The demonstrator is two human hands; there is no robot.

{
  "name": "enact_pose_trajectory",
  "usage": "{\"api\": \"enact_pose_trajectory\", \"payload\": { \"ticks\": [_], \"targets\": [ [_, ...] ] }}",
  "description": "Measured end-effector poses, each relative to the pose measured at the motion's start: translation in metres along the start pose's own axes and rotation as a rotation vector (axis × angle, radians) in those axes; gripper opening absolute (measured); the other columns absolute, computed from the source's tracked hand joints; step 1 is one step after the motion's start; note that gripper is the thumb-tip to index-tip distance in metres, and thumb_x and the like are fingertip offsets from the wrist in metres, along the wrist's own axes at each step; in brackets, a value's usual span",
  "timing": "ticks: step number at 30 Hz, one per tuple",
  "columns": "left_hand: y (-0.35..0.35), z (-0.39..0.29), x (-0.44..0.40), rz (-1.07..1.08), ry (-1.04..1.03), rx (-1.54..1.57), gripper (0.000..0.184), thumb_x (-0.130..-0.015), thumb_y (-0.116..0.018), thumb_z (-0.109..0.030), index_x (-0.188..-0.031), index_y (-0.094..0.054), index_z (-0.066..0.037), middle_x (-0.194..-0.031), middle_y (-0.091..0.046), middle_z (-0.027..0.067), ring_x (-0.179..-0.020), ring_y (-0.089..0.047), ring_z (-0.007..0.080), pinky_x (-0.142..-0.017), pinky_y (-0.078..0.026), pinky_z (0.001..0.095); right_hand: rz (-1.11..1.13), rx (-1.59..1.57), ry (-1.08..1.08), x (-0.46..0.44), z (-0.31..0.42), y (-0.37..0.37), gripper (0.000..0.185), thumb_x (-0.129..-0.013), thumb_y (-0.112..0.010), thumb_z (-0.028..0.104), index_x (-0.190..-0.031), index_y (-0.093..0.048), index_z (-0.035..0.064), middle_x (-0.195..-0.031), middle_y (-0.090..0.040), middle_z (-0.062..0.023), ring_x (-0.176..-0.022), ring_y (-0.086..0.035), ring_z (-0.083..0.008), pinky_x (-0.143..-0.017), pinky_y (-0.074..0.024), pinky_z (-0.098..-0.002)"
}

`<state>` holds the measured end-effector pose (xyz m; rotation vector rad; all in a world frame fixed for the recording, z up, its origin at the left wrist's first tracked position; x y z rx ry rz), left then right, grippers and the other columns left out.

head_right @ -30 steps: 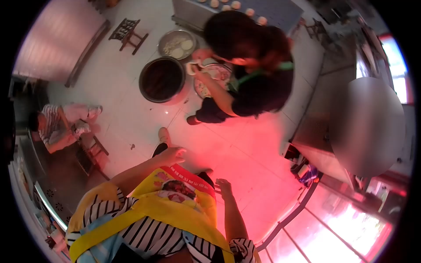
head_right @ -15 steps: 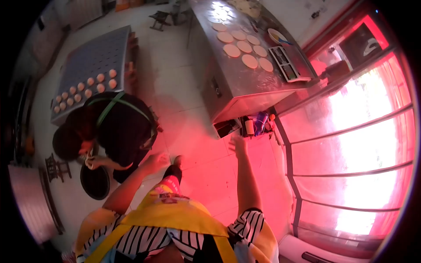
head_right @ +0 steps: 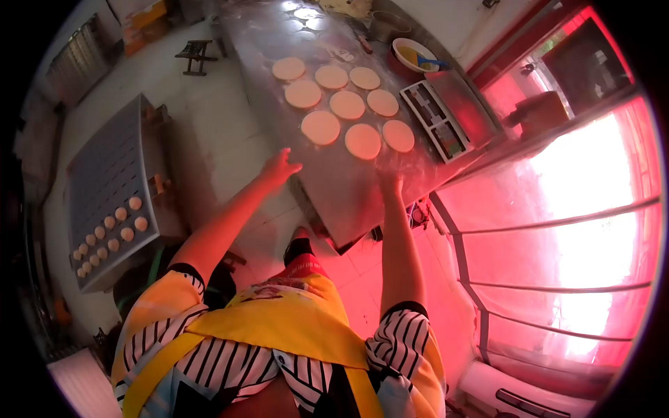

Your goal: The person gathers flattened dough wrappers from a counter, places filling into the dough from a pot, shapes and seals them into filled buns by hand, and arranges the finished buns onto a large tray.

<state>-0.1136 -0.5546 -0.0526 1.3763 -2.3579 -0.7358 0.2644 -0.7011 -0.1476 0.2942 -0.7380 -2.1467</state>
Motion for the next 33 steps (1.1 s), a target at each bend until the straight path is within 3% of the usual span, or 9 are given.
{"api": "enact_pose_trajectory", "payload": {
  "ticks": [5, 6, 8, 13, 16, 20, 22, 26, 33],
  "targets": [
    [-0.012, -0.007, -0.126, -0.005, 0.164, -0.203, 0.077, -0.074, -0.072, -0.038, -0.127, -0.039, 0.008, -0.121, -0.053, 0.0257, -0.111, -0.054, 0.0362, -0.092, -0.045, 0.0417, -0.175, 0.212, -0.366, -0.045, 0.097, 0.014, 0.059, -0.071, -0.075, 0.040, -0.101, -0.061, -0.0084, -0.090, -0.066, -0.0156, -0.064, -0.063, -0.0260, -0.055, -0.0495, -0.0367],
    [-0.016, -0.014, -0.139, -0.010, 0.163, -0.212, 0.072, -0.074, -0.072, -0.035, -0.123, -0.043, 0.008, -0.117, -0.054, 0.0258, -0.108, -0.055, 0.0371, -0.089, -0.046, 0.0431, -0.122, 0.302, -0.389, -0.071, 0.065, -0.003, 0.071, -0.065, -0.079, 0.046, -0.102, -0.060, -0.0114, -0.086, -0.066, -0.0167, -0.064, -0.063, -0.0277, -0.059, -0.0509, -0.0385],
    [-0.038, -0.018, -0.156, 0.054, 0.185, -0.212, 0.065, -0.074, -0.073, -0.032, -0.118, -0.047, 0.007, -0.113, -0.056, 0.0251, -0.104, -0.057, 0.0375, -0.086, -0.047, 0.0444, -0.440, 0.523, -0.382, -0.087, 0.023, -0.009, 0.073, -0.065, -0.079, 0.046, -0.106, -0.058, -0.0112, -0.094, -0.065, -0.0196, -0.076, -0.064, -0.0282, -0.068, -0.0513, -0.0402],
    [-0.079, -0.016, -0.185, 0.408, 0.145, -0.315, 0.056, -0.072, -0.075, -0.029, -0.114, -0.053, 0.001, -0.108, -0.058, 0.0219, -0.103, -0.057, 0.0352, -0.085, -0.047, 0.0440, 0.033, 0.213, -0.712, -0.068, 0.054, -0.013, 0.081, -0.061, -0.083, 0.039, -0.115, -0.047, -0.0091, -0.123, -0.054, -0.0242, -0.114, -0.054, -0.0314, -0.093, -0.0428, -0.0460],
    [-0.084, -0.038, -0.210, 0.589, -0.220, -0.386, 0.050, -0.072, -0.075, -0.030, -0.111, -0.058, -0.004, -0.114, -0.058, 0.0149, -0.104, -0.056, 0.0325, -0.089, -0.044, 0.0417, -0.003, 0.589, -0.504, -0.055, 0.105, -0.007, 0.082, -0.062, -0.082, 0.036, -0.122, -0.044, -0.0043, -0.117, -0.057, -0.0230, -0.104, -0.057, -0.0422, -0.087, -0.0470, -0.0475],
    [-0.016, 0.018, -0.297, 0.524, -0.147, 0.204, 0.056, -0.075, -0.075, -0.029, -0.120, -0.056, -0.001, -0.124, -0.053, 0.0174, -0.116, -0.050, 0.0303, -0.098, -0.040, 0.0395, -0.151, 0.158, -0.605, -0.047, 0.108, -0.020, 0.066, -0.066, -0.081, 0.024, -0.115, -0.049, -0.0049, -0.111, -0.059, -0.0195, -0.095, -0.061, -0.0349, -0.079, -0.0510, -0.0428],
    [0.042, 0.011, -0.358, 0.548, 0.084, 0.210, 0.058, -0.075, -0.075, -0.027, -0.123, -0.054, -0.001, -0.128, -0.050, 0.0196, -0.121, -0.047, 0.0305, -0.100, -0.039, 0.0396, -0.161, -0.232, -0.622, -0.061, 0.100, -0.031, 0.063, -0.067, -0.079, 0.020, -0.117, -0.049, -0.0048, -0.108, -0.059, -0.0175, -0.093, -0.062, -0.0291, -0.076, -0.0525, -0.0383],
    [0.053, 0.042, -0.435, 0.584, -0.229, -0.559, 0.062, -0.069, -0.078, -0.030, -0.115, -0.055, 0.004, -0.117, -0.055, 0.0200, -0.110, -0.053, 0.0329, -0.092, -0.044, 0.0383, -0.126, -0.625, -0.565, -0.102, 0.211, -0.019, 0.058, -0.070, -0.075, 0.015, -0.120, -0.052, -0.0039, -0.099, -0.062, -0.0129, -0.084, -0.062, -0.0223, -0.073, -0.0517, -0.0326],
    [0.055, 0.032, -0.446, 0.315, -0.397, -0.707, 0.049, -0.065, -0.079, -0.035, -0.098, -0.064, -0.002, -0.109, -0.058, 0.0181, -0.104, -0.054, 0.0330, -0.089, -0.045, 0.0408, -0.329, 0.455, -0.447, -0.152, 0.178, -0.049, 0.052, -0.065, -0.080, 0.031, -0.103, -0.060, 0.0005, -0.090, -0.066, -0.0153, -0.078, -0.064, -0.0305, -0.073, -0.0523, -0.0391]
  ]
}}
Point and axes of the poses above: each hand's wrist, its own x-axis away from the middle knuckle, its own y-axis out of the back of the hand, z = x × y, the point moved 10 cm from there along -x, towards the middle knuckle
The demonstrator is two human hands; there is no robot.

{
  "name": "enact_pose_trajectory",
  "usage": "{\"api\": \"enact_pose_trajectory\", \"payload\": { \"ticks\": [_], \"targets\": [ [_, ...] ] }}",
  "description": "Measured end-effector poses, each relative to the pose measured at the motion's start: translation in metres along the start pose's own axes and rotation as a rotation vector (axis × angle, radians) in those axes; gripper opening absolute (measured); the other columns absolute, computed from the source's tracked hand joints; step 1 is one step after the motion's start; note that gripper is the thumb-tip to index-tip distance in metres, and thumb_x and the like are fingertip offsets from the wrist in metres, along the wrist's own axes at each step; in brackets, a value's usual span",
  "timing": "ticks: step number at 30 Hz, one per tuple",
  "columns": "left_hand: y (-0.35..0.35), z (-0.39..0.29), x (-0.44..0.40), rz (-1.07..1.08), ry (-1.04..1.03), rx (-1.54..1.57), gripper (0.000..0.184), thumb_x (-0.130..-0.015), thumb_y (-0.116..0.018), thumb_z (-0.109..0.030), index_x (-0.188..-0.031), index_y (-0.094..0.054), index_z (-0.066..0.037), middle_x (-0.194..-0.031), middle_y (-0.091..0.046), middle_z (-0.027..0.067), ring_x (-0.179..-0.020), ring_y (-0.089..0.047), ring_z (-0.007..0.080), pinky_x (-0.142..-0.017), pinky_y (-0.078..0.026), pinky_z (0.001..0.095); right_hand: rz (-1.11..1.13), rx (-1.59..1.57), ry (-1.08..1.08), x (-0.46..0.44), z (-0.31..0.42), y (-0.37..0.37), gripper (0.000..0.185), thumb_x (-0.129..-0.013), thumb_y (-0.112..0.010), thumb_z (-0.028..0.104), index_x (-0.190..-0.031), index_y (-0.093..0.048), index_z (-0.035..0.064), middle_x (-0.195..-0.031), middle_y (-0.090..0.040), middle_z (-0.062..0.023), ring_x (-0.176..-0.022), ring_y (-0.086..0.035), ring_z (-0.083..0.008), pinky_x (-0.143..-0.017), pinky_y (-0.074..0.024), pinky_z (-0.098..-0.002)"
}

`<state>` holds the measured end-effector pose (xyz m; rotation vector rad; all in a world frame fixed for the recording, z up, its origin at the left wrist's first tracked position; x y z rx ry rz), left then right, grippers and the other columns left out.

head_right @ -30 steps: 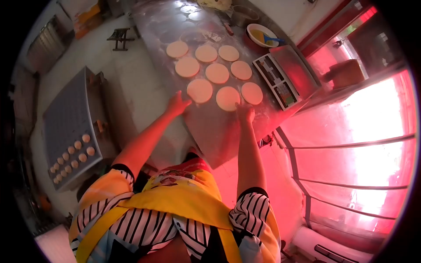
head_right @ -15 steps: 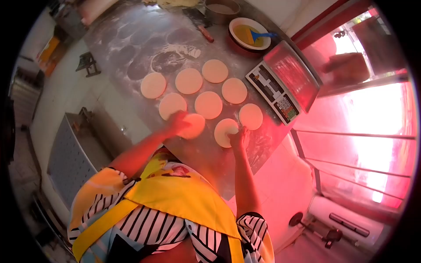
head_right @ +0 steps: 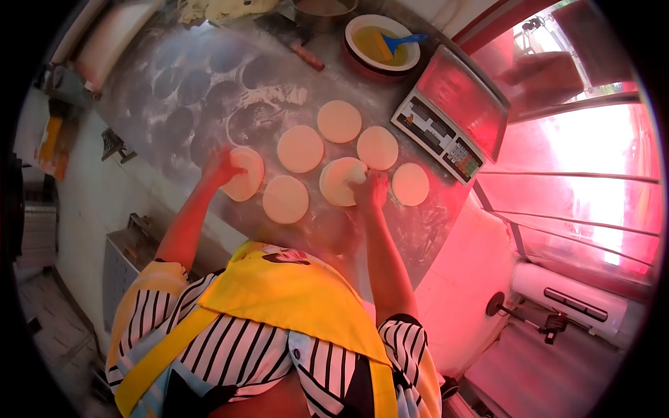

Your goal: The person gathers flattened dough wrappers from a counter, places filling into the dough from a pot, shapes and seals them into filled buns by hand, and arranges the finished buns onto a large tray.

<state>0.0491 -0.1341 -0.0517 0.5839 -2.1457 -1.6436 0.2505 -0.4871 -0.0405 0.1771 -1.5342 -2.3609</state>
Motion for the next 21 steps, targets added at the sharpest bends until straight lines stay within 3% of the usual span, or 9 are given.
{"api": "enact_pose_trajectory", "payload": {
  "ticks": [3, 6, 9, 12, 13, 15, 16, 19, 21],
  "targets": [
    [-0.040, 0.021, -0.010, 0.503, 0.195, 0.228, 0.043, -0.068, -0.076, -0.034, -0.097, -0.065, -0.005, -0.104, -0.061, 0.0175, -0.099, -0.058, 0.0331, -0.085, -0.046, 0.0403, 0.054, -0.008, -0.162, -0.001, -0.002, -0.007, 0.057, -0.061, -0.081, 0.036, -0.100, -0.059, 0.0012, -0.095, -0.065, -0.0171, -0.086, -0.061, -0.0352, -0.079, -0.0503, -0.0426],
    [-0.004, -0.026, -0.012, 0.214, -0.244, 0.208, 0.040, -0.071, -0.075, -0.032, -0.099, -0.065, -0.005, -0.099, -0.065, 0.0166, -0.091, -0.062, 0.0344, -0.079, -0.049, 0.0396, 0.333, -0.057, -0.249, -0.020, -0.033, -0.047, 0.063, -0.055, -0.085, 0.030, -0.100, -0.057, -0.0041, -0.097, -0.063, -0.0163, -0.085, -0.063, -0.0283, -0.072, -0.0504, -0.0374],
    [0.037, -0.090, -0.012, 0.513, -0.277, 0.605, 0.034, -0.073, -0.073, -0.022, -0.098, -0.063, -0.001, -0.093, -0.065, 0.0162, -0.084, -0.062, 0.0304, -0.076, -0.048, 0.0330, 0.460, -0.238, -0.197, -0.007, -0.014, -0.050, 0.065, -0.059, -0.082, 0.029, -0.109, -0.052, 0.0003, -0.111, -0.056, -0.0199, -0.100, -0.057, -0.0331, -0.081, -0.0480, -0.0385],
    [0.021, -0.110, -0.045, 0.616, -0.155, 1.086, 0.034, -0.073, -0.073, -0.020, -0.098, -0.062, 0.000, -0.092, -0.065, 0.0153, -0.083, -0.061, 0.0288, -0.077, -0.048, 0.0314, 0.077, -0.384, -0.008, -0.028, -0.004, 0.003, 0.060, -0.060, -0.081, 0.027, -0.106, -0.054, -0.0007, -0.107, -0.058, -0.0199, -0.097, -0.058, -0.0329, -0.077, -0.0484, -0.0387],
    [0.003, -0.111, -0.058, 0.602, -0.156, 1.016, 0.038, -0.073, -0.073, -0.021, -0.103, -0.061, 0.000, -0.097, -0.064, 0.0161, -0.087, -0.061, 0.0289, -0.079, -0.047, 0.0327, -0.028, -0.563, -0.090, -0.046, -0.042, -0.012, 0.059, -0.062, -0.080, 0.026, -0.108, -0.053, -0.0003, -0.105, -0.058, -0.0195, -0.097, -0.058, -0.0337, -0.080, -0.0477, -0.0413],
    [-0.039, -0.114, -0.082, 0.561, -0.164, 0.879, 0.048, -0.072, -0.074, -0.023, -0.111, -0.058, 0.000, -0.106, -0.062, 0.0177, -0.096, -0.060, 0.0291, -0.085, -0.047, 0.0353, 0.130, -0.323, -0.153, -0.091, -0.063, -0.004, 0.066, -0.062, -0.081, 0.028, -0.112, -0.049, -0.0002, -0.106, -0.058, -0.0195, -0.098, -0.058, -0.0340, -0.081, -0.0478, -0.0417],
    [-0.039, -0.119, -0.089, 0.483, -0.195, 0.621, 0.054, -0.071, -0.075, -0.025, -0.114, -0.056, 0.000, -0.112, -0.059, 0.0185, -0.101, -0.058, 0.0291, -0.087, -0.046, 0.0374, 0.208, -0.201, -0.179, -0.104, -0.065, 0.001, 0.069, -0.062, -0.081, 0.029, -0.114, -0.048, -0.0001, -0.106, -0.058, -0.0195, -0.099, -0.058, -0.0341, -0.082, -0.0479, -0.0419],
    [-0.037, -0.140, -0.092, 0.352, -0.181, 0.136, 0.070, -0.068, -0.078, -0.031, -0.124, -0.049, -0.001, -0.125, -0.051, 0.0208, -0.112, -0.053, 0.0298, -0.093, -0.043, 0.0432, 0.055, 0.203, -0.246, -0.108, -0.049, 0.029, 0.068, -0.060, -0.082, 0.035, -0.109, -0.051, -0.0015, -0.103, -0.059, -0.0191, -0.099, -0.059, -0.0333, -0.083, -0.0484, -0.0406],
    [-0.040, -0.140, -0.086, 0.422, -0.045, 0.187, 0.078, -0.064, -0.080, -0.035, -0.126, -0.046, -0.002, -0.130, -0.045, 0.0223, -0.117, -0.049, 0.0312, -0.095, -0.041, 0.0462, 0.200, 0.067, -0.330, -0.110, -0.043, 0.032, 0.070, -0.058, -0.084, 0.036, -0.107, -0.053, -0.0024, -0.105, -0.058, -0.0194, -0.100, -0.058, -0.0323, -0.085, -0.0477, -0.0394]
  ]
}}
Point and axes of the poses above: each hand's wrist, its own x-axis away from the middle knuckle, its own y-axis out of the back of the hand, z = x × y, the point moved 10 cm from there along -x, towards the middle knuckle
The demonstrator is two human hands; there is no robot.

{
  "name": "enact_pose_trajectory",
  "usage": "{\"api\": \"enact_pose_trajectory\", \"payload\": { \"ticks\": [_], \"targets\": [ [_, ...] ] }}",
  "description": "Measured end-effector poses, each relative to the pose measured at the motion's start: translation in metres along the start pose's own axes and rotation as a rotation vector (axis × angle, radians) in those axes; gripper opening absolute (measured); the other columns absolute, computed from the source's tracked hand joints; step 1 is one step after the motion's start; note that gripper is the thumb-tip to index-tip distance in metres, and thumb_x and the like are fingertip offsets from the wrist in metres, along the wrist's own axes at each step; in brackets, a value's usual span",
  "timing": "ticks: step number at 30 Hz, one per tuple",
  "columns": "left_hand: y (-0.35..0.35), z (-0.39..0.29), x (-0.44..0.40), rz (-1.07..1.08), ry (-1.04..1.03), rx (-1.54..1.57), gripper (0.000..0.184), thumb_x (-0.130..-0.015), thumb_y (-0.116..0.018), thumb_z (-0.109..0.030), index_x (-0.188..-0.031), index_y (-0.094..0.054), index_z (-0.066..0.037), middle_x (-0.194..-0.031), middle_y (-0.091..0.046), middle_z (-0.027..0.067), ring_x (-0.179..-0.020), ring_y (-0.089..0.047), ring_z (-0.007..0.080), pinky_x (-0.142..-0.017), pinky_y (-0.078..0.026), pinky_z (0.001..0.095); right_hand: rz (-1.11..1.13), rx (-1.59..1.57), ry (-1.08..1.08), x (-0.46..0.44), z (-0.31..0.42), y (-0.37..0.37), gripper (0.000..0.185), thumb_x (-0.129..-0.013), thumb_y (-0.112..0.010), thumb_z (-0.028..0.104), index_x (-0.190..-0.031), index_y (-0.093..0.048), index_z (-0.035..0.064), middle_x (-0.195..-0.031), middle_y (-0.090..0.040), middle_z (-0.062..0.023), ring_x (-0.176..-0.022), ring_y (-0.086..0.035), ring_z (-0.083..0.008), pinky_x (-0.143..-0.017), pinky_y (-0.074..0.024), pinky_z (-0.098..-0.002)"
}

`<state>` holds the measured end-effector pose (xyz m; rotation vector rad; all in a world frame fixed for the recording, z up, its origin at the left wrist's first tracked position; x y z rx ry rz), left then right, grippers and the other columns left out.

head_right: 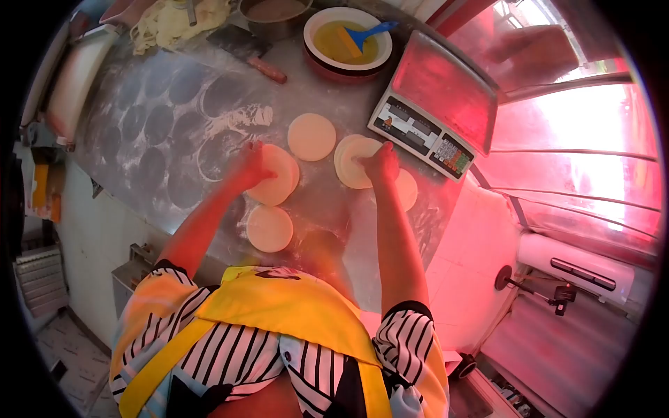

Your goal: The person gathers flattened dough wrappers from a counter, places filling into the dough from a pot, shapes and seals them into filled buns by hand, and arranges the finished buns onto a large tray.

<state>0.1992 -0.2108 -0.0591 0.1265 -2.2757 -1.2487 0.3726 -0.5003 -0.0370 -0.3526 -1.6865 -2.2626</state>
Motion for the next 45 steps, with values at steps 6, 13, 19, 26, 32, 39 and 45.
{"api": "enact_pose_trajectory", "payload": {
  "ticks": [6, 13, 19, 26, 32, 39, 45],
  "targets": [
    [-0.029, 0.003, -0.015, 0.349, 0.023, 0.215, 0.067, -0.060, -0.082, -0.030, -0.113, -0.056, 0.002, -0.111, -0.058, 0.0201, -0.104, -0.055, 0.0355, -0.086, -0.046, 0.0416, -0.145, -0.325, 0.295, 0.002, 0.003, -0.012, 0.059, -0.059, -0.084, 0.026, -0.105, -0.057, 0.0001, -0.099, -0.063, -0.0170, -0.091, -0.062, -0.0302, -0.079, -0.0505, -0.0360],
    [0.022, -0.073, -0.044, 0.211, -0.403, 0.470, 0.063, -0.062, -0.080, -0.031, -0.111, -0.057, 0.001, -0.107, -0.057, 0.0164, -0.104, -0.055, 0.0297, -0.088, -0.043, 0.0393, 0.016, -0.489, -0.012, 0.009, -0.103, 0.029, 0.061, -0.063, -0.082, 0.024, -0.112, -0.056, 0.0001, -0.108, -0.061, -0.0182, -0.098, -0.061, -0.0290, -0.083, -0.0492, -0.0374],
    [-0.002, -0.099, -0.125, -0.045, -0.515, -0.029, 0.063, -0.061, -0.079, -0.035, -0.108, -0.057, 0.001, -0.116, -0.056, 0.0207, -0.106, -0.054, 0.0364, -0.089, -0.044, 0.0408, -0.239, -0.014, 0.068, -0.009, -0.144, 0.034, 0.074, -0.053, -0.087, 0.036, -0.108, -0.056, -0.0027, -0.101, -0.065, -0.0225, -0.090, -0.065, -0.0322, -0.074, -0.0531, -0.0407],
    [-0.008, -0.110, -0.098, 0.327, -0.330, -0.063, 0.058, -0.061, -0.079, -0.034, -0.103, -0.059, 0.001, -0.111, -0.059, 0.0196, -0.102, -0.056, 0.0365, -0.086, -0.045, 0.0421, 0.080, -0.403, 0.003, -0.034, -0.168, -0.002, 0.076, -0.055, -0.088, 0.032, -0.112, -0.056, -0.0064, -0.101, -0.065, -0.0186, -0.091, -0.065, -0.0248, -0.076, -0.0531, -0.0374],
    [0.053, -0.116, 0.030, 0.159, -0.448, 0.392, 0.045, -0.069, -0.076, -0.023, -0.105, -0.060, -0.001, -0.095, -0.064, 0.0145, -0.092, -0.061, 0.0241, -0.078, -0.048, 0.0355, -0.001, -0.290, -0.003, -0.011, -0.154, 0.007, 0.057, -0.062, -0.083, 0.023, -0.106, -0.058, -0.0025, -0.099, -0.066, -0.0148, -0.087, -0.065, -0.0226, -0.075, -0.0528, -0.0366],
    [-0.030, -0.003, 0.108, 0.421, -0.094, 0.623, 0.044, -0.070, -0.076, -0.021, -0.106, -0.060, -0.001, -0.104, -0.062, 0.0103, -0.100, -0.057, 0.0190, -0.086, -0.046, 0.0347, 0.220, -1.253, -0.017, 0.089, -0.129, 0.021, 0.053, -0.068, -0.077, 0.011, -0.115, -0.057, -0.0025, -0.101, -0.066, -0.0097, -0.086, -0.065, -0.0194, -0.075, -0.0523, -0.0329],
    [-0.042, -0.001, 0.107, -0.071, -0.477, -0.011, 0.059, -0.066, -0.078, -0.027, -0.115, -0.054, -0.002, -0.117, -0.052, 0.0180, -0.117, -0.045, 0.0319, -0.094, -0.040, 0.0442, 0.197, -0.960, -0.130, 0.146, -0.179, -0.054, 0.038, -0.074, -0.072, 0.013, -0.108, -0.063, -0.0014, -0.097, -0.067, -0.0079, -0.084, -0.064, -0.0150, -0.076, -0.0512, -0.0303]
  ]
}}
Point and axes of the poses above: each hand's wrist, its own x-axis away from the middle knuckle, its own y-axis out of the back of the hand, z = x × y, the point moved 10 cm from there along -x, towards the middle knuckle
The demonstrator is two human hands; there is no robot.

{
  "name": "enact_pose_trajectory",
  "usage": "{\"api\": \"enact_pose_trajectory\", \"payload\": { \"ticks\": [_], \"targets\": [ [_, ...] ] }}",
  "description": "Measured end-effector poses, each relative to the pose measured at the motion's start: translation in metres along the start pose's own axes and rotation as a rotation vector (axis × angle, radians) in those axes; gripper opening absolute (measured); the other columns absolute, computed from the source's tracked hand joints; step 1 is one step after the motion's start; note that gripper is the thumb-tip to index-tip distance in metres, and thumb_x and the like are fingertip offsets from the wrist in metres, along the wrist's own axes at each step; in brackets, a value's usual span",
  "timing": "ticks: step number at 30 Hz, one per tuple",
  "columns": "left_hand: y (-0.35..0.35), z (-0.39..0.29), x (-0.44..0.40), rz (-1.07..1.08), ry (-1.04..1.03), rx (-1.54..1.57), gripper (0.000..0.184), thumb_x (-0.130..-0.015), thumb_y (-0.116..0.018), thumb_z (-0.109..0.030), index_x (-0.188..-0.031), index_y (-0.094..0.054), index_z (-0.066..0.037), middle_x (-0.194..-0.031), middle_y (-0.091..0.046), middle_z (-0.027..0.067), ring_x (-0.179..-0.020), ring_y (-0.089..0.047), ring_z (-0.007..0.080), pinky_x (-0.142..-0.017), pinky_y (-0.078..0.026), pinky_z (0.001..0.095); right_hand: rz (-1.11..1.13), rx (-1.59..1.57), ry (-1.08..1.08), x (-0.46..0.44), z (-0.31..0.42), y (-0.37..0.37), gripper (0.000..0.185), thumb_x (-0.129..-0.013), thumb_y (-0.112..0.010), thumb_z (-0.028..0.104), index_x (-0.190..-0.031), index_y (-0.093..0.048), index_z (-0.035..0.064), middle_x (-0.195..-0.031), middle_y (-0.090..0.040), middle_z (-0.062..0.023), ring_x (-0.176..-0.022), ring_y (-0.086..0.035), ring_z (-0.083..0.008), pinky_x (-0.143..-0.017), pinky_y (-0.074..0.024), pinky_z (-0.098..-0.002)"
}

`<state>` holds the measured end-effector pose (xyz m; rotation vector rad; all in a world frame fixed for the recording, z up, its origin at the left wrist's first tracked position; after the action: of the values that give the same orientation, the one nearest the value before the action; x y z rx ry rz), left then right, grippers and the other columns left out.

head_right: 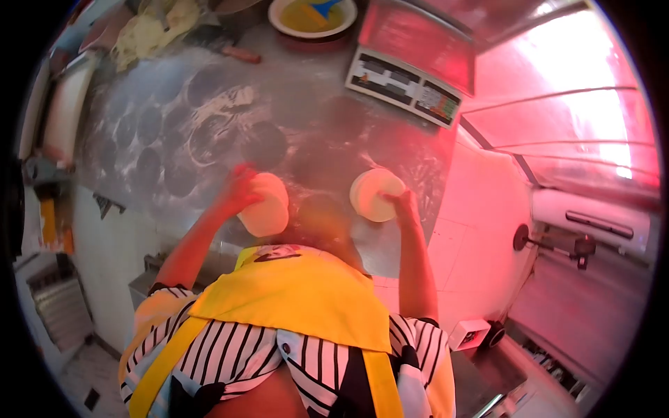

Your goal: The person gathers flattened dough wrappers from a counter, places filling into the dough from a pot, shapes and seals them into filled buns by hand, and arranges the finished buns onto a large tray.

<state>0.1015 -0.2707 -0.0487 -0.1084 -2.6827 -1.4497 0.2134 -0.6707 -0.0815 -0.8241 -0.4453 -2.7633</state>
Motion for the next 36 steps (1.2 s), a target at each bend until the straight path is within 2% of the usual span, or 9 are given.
{"api": "enact_pose_trajectory", "payload": {
  "ticks": [7, 9, 14, 18, 22, 27, 30, 32, 36],
  "targets": [
    [-0.023, 0.004, -0.008, 0.614, 0.298, 0.503, 0.077, -0.055, -0.085, -0.031, -0.117, -0.051, 0.000, -0.112, -0.059, 0.0139, -0.102, -0.058, 0.0243, -0.086, -0.048, 0.0370, -0.118, 0.020, 0.018, 0.016, 0.013, -0.007, 0.048, -0.068, -0.078, 0.019, -0.108, -0.060, -0.0006, -0.092, -0.067, -0.0089, -0.081, -0.064, -0.0186, -0.072, -0.0505, -0.0334],
    [-0.045, 0.026, -0.006, 0.527, 0.234, 0.575, 0.054, -0.058, -0.082, -0.025, -0.101, -0.064, 0.002, -0.094, -0.068, 0.0157, -0.085, -0.064, 0.0242, -0.077, -0.050, 0.0365, -0.273, 0.231, 0.123, 0.026, 0.014, -0.003, 0.054, -0.067, -0.079, 0.021, -0.110, -0.053, 0.0021, -0.091, -0.065, -0.0137, -0.083, -0.064, -0.0263, -0.073, -0.0496, -0.0394],
    [-0.013, -0.017, 0.009, 0.222, 0.100, 0.546, 0.060, -0.061, -0.079, -0.016, -0.114, -0.057, 0.002, -0.103, -0.063, 0.0119, -0.090, -0.060, 0.0214, -0.075, -0.050, 0.0354, -0.248, 0.330, 0.345, 0.048, 0.009, -0.023, 0.051, -0.067, -0.077, 0.015, -0.107, -0.046, 0.0053, -0.097, -0.059, -0.0188, -0.091, -0.060, -0.0333, -0.076, -0.0476, -0.0440],
    [-0.018, -0.051, 0.044, 0.242, 0.446, 1.103, 0.061, -0.073, -0.070, -0.022, -0.126, -0.048, -0.001, -0.120, -0.055, 0.0140, -0.106, -0.056, 0.0274, -0.087, -0.049, 0.0396, -0.064, -0.615, 0.028, 0.101, -0.006, 0.005, 0.053, -0.068, -0.076, 0.011, -0.113, -0.049, 0.0054, -0.100, -0.058, -0.0071, -0.097, -0.057, -0.0214, -0.084, -0.0479, -0.0397],
    [-0.044, -0.183, 0.041, 0.149, 0.524, 1.700, 0.061, -0.081, -0.065, -0.024, -0.132, -0.041, -0.003, -0.126, -0.052, 0.0139, -0.115, -0.052, 0.0295, -0.096, -0.045, 0.0454, 0.318, -1.214, 0.120, 0.183, -0.034, 0.052, 0.055, -0.077, -0.070, 0.013, -0.125, -0.045, 0.0006, -0.115, -0.056, -0.0109, -0.108, -0.055, -0.0226, -0.094, -0.0450, -0.0403],
    [-0.084, -0.397, 0.011, -0.223, -0.696, 0.386, 0.051, -0.092, -0.054, -0.033, -0.133, -0.040, -0.005, -0.135, -0.044, 0.0135, -0.119, -0.049, 0.0295, -0.098, -0.043, 0.0460, 0.187, -1.508, 0.134, 0.252, -0.148, 0.165, 0.051, -0.083, -0.065, 0.011, -0.127, -0.044, -0.0017, -0.125, -0.053, -0.0146, -0.118, -0.051, -0.0272, -0.105, -0.0390, -0.0424],
    [-0.182, -0.466, -0.043, 0.161, -0.483, 0.980, 0.047, -0.094, -0.054, -0.028, -0.133, -0.041, -0.005, -0.134, -0.045, 0.0131, -0.118, -0.050, 0.0282, -0.100, -0.042, 0.0452, -0.163, -1.535, 0.168, 0.296, -0.229, 0.257, 0.046, -0.083, -0.063, 0.005, -0.126, -0.046, -0.0014, -0.124, -0.054, -0.0153, -0.116, -0.053, -0.0279, -0.102, -0.0428, -0.0430],
    [-0.282, -0.521, -0.062, 0.726, 0.217, 1.828, 0.045, -0.093, -0.056, -0.023, -0.132, -0.042, -0.005, -0.132, -0.047, 0.0121, -0.117, -0.050, 0.0271, -0.101, -0.041, 0.0442, -0.359, -1.587, 0.168, 0.328, -0.275, 0.311, 0.048, -0.081, -0.065, 0.002, -0.125, -0.047, -0.0014, -0.122, -0.056, -0.0152, -0.112, -0.056, -0.0296, -0.096, -0.0475, -0.0446],
    [-0.393, -0.647, -0.089, 1.058, 0.020, 1.524, 0.044, -0.093, -0.055, -0.026, -0.129, -0.046, -0.003, -0.129, -0.052, 0.0111, -0.117, -0.050, 0.0269, -0.100, -0.041, 0.0430, -0.940, -1.696, 0.160, 0.403, -0.405, 0.391, 0.050, -0.077, -0.068, -0.001, -0.122, -0.048, -0.0020, -0.118, -0.057, -0.0151, -0.107, -0.058, -0.0313, -0.089, -0.0519, -0.0476]
  ]
}}
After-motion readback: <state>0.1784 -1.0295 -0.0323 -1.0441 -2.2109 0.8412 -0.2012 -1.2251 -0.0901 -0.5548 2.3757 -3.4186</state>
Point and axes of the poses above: each hand's wrist, its own x-axis away from the middle knuckle, its own y-axis out of the back of the hand, z = x × y, the point moved 10 cm from there along -x, towards the middle knuckle
